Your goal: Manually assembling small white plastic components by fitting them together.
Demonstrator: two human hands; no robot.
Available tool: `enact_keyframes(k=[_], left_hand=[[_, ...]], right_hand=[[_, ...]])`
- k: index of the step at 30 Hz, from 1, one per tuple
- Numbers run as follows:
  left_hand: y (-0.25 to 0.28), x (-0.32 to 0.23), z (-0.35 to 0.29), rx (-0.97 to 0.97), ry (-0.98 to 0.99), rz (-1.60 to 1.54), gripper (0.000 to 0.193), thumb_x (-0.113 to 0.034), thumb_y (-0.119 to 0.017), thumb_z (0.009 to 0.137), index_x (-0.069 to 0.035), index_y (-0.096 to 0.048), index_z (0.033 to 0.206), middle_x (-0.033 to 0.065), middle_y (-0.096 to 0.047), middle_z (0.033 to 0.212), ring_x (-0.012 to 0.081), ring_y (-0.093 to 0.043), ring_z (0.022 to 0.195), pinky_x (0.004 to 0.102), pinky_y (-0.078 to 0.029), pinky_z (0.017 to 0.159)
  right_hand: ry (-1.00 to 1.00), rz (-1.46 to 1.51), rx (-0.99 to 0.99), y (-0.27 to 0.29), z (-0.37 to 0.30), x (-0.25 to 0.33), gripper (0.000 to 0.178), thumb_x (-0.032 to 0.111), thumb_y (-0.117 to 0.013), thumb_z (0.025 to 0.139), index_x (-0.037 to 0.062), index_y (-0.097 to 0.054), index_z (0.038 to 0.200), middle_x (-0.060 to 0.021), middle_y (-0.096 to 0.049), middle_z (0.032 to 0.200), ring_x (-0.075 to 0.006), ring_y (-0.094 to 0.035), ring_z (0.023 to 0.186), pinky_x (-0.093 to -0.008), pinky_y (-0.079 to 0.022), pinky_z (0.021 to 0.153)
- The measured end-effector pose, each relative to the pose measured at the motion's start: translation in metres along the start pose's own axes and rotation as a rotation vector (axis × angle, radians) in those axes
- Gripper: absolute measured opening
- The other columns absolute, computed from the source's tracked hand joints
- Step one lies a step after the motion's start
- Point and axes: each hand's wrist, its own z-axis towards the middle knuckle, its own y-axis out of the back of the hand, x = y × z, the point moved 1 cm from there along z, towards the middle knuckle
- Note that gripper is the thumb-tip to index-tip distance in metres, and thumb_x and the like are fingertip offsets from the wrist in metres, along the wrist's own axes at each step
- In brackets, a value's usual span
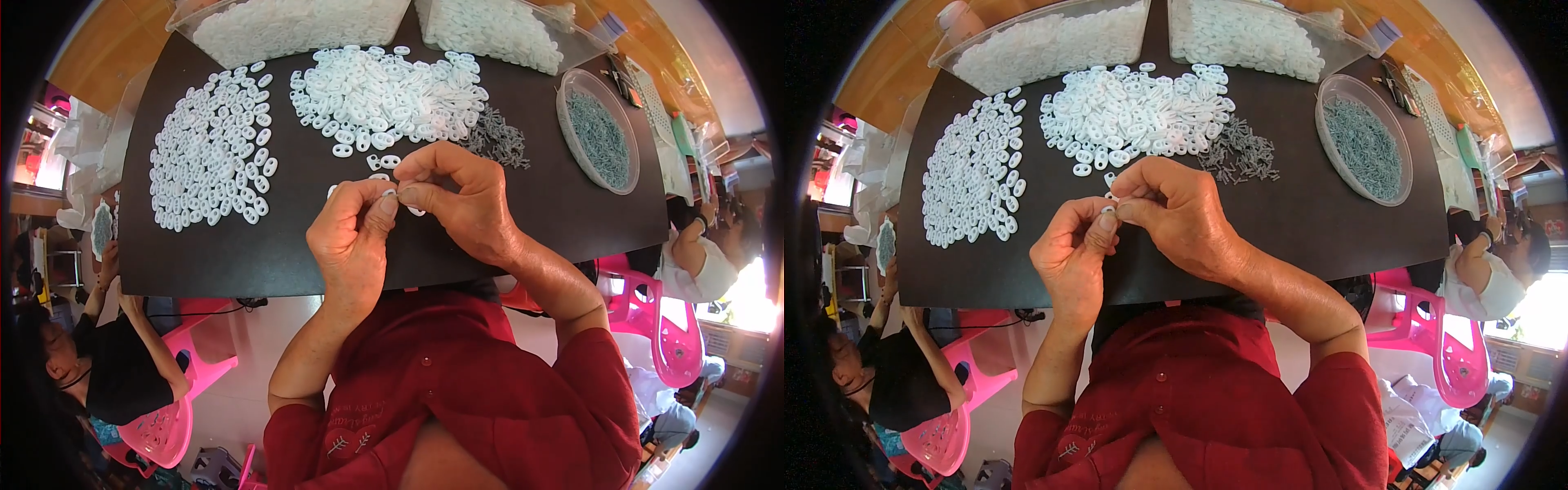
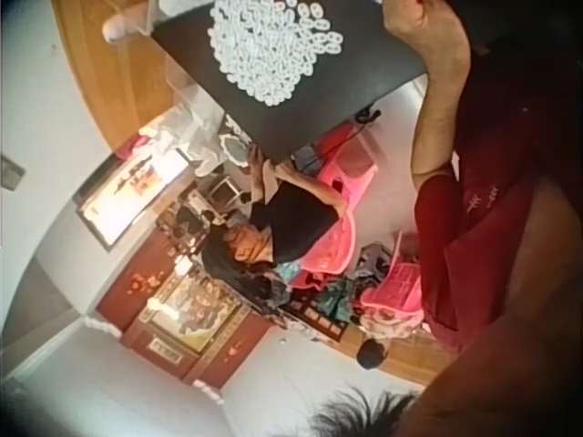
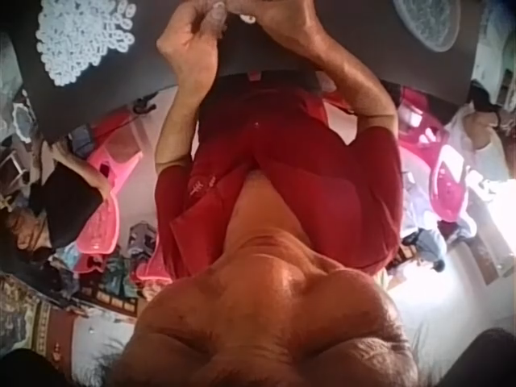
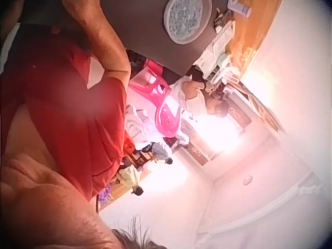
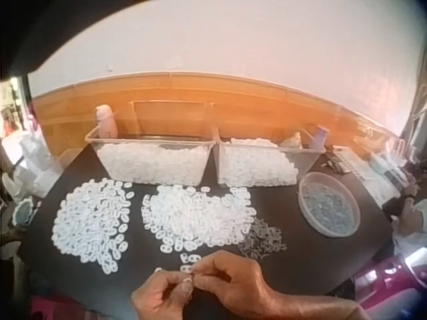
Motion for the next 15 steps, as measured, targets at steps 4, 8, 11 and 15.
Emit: enact_keyframes(k=[4,8,11,15], left_hand=[[-0.003,-0.002,0.000,-0.034,0.113,-0.200,0.010,-0.007,-0.064,0.087,0.002,-0.063,0.092,0.0005,-0.058,0.080,0.0048,-0.049,0.064,0.0185,-0.041,0.055],[-0.005,-0.001,-0.001,-0.072,0.120,-0.179,0.010,-0.006,-0.064,0.087,0.002,-0.064,0.094,0.0008,-0.058,0.080,0.0042,-0.050,0.064,0.0179,-0.042,0.055],[-0.006,0.001,-0.001,-0.087,0.051,-0.101,0.011,-0.005,-0.063,0.087,0.003,-0.064,0.095,0.0022,-0.060,0.081,0.0048,-0.052,0.064,0.0182,-0.043,0.055],[-0.006,0.008,-0.004,-0.116,-0.085,0.045,0.011,-0.004,-0.061,0.088,0.004,-0.064,0.096,0.0036,-0.062,0.082,0.0051,-0.053,0.065,0.0182,-0.044,0.055]], right_hand=[[0.035,0.051,0.030,0.001,0.002,-0.003,0.011,0.000,-0.064,0.081,-0.0011,-0.063,0.092,-0.0018,-0.063,0.081,-0.0062,-0.055,0.076,-0.0219,-0.046,0.068],[0.107,-0.034,0.027,-0.001,0.001,-0.013,0.007,0.001,-0.062,0.083,-0.0003,-0.061,0.090,-0.0012,-0.061,0.081,-0.0066,-0.053,0.075,-0.0229,-0.045,0.067],[0.127,-0.150,-0.010,-0.005,0.000,-0.013,0.003,0.002,-0.060,0.085,0.0000,-0.059,0.087,-0.0023,-0.058,0.080,-0.0090,-0.052,0.073,-0.0248,-0.044,0.066],[0.182,-0.217,-0.012,-0.009,0.000,-0.015,0.002,0.003,-0.058,0.086,0.0003,-0.058,0.086,-0.0041,-0.055,0.077,-0.0118,-0.051,0.071,-0.0266,-0.043,0.064]])
